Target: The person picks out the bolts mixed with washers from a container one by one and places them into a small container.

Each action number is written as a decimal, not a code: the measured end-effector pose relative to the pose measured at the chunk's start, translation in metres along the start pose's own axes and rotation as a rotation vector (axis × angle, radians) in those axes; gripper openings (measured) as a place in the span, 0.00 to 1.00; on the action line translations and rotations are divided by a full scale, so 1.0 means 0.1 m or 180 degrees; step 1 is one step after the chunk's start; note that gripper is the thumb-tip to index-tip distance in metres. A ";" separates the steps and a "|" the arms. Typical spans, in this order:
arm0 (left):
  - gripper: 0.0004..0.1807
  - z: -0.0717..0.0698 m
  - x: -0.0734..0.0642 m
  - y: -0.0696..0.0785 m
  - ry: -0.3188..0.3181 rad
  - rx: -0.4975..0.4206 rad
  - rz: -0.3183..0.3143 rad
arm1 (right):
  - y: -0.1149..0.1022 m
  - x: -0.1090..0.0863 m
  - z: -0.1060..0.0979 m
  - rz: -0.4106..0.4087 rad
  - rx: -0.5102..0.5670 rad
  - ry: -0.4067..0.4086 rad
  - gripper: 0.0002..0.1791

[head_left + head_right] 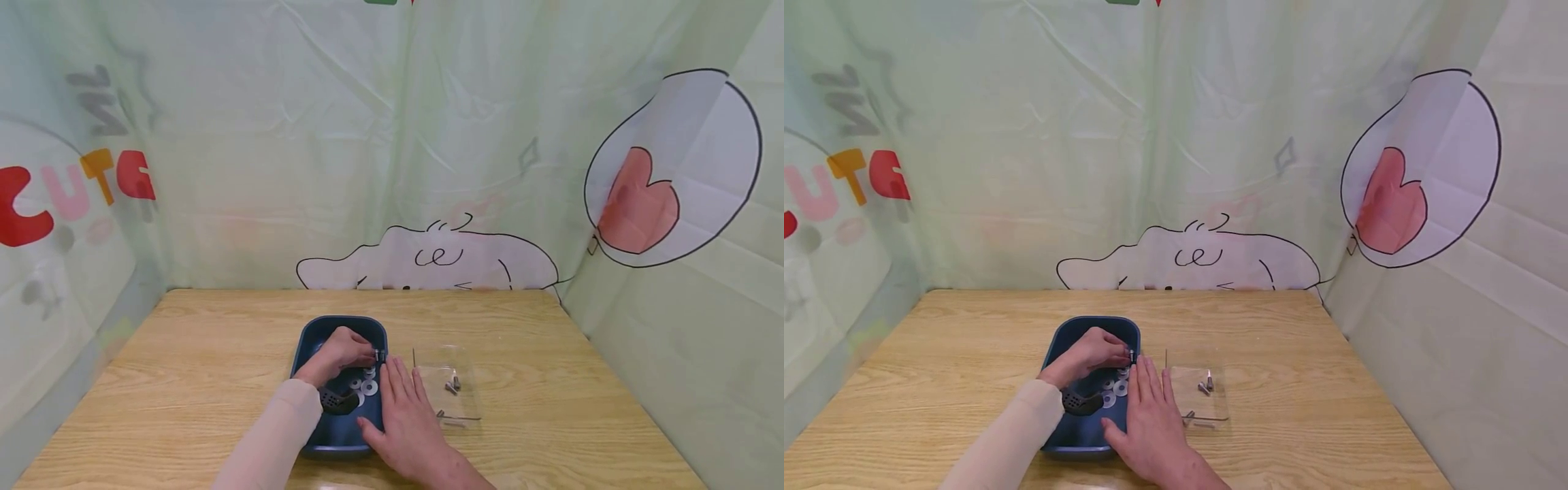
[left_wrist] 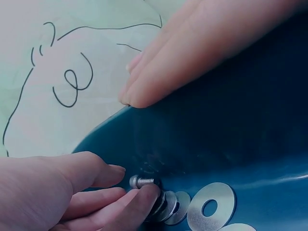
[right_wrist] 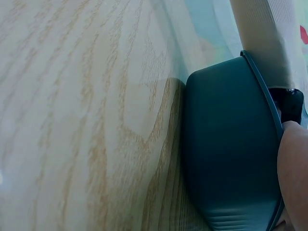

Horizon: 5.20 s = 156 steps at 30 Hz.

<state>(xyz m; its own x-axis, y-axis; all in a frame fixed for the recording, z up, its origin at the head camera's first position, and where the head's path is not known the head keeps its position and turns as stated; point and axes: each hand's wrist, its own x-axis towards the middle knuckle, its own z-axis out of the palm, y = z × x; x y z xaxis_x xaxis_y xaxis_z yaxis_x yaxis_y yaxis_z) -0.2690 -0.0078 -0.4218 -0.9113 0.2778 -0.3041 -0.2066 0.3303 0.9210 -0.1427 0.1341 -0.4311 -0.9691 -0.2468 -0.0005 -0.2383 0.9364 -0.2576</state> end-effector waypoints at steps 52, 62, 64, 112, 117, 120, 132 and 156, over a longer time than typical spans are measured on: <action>0.14 -0.05 -0.09 0.22 -0.0249 -0.0275 0.0327 | 0.23 -0.06 -0.20 0.0007 0.0023 0.0369 0.52; 0.15 0.07 -0.09 0.31 -0.0438 -0.0333 0.0444 | 0.49 -0.15 -0.26 0.0117 -0.0039 0.0680 0.50; 0.14 0.09 -0.09 0.33 -0.0442 -0.0334 0.0435 | 0.54 -0.16 -0.27 0.0144 -0.0075 0.0695 0.51; 0.07 0.84 -0.02 0.54 -0.0562 0.0137 0.0422 | 1.01 -0.35 -0.18 0.0468 -0.0178 0.0860 0.50; 0.07 0.93 -0.02 0.54 -0.0645 0.0208 0.0466 | 1.01 -0.35 -0.16 0.0462 -0.0105 0.0871 0.49; 0.06 0.99 -0.03 0.54 -0.0671 0.0266 0.0441 | 1.01 -0.35 -0.14 0.0481 -0.0073 0.0852 0.49; 0.05 1.08 -0.08 0.53 -0.0687 0.0454 0.0430 | 1.01 -0.34 -0.15 0.0494 -0.0093 0.0824 0.49; 0.10 0.58 -0.07 0.53 -0.0563 0.0264 0.0598 | 0.91 -0.30 -0.26 0.0436 -0.0145 0.0773 0.47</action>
<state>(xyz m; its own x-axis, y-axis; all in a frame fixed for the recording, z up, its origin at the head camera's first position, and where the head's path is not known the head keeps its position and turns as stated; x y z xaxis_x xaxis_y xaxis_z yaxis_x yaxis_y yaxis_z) -0.2535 0.0597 -0.3854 -0.8530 0.4920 -0.1742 -0.0033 0.3287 0.9444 -0.1372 0.2337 -0.4296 -0.9781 -0.0553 0.2006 -0.1013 0.9685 -0.2273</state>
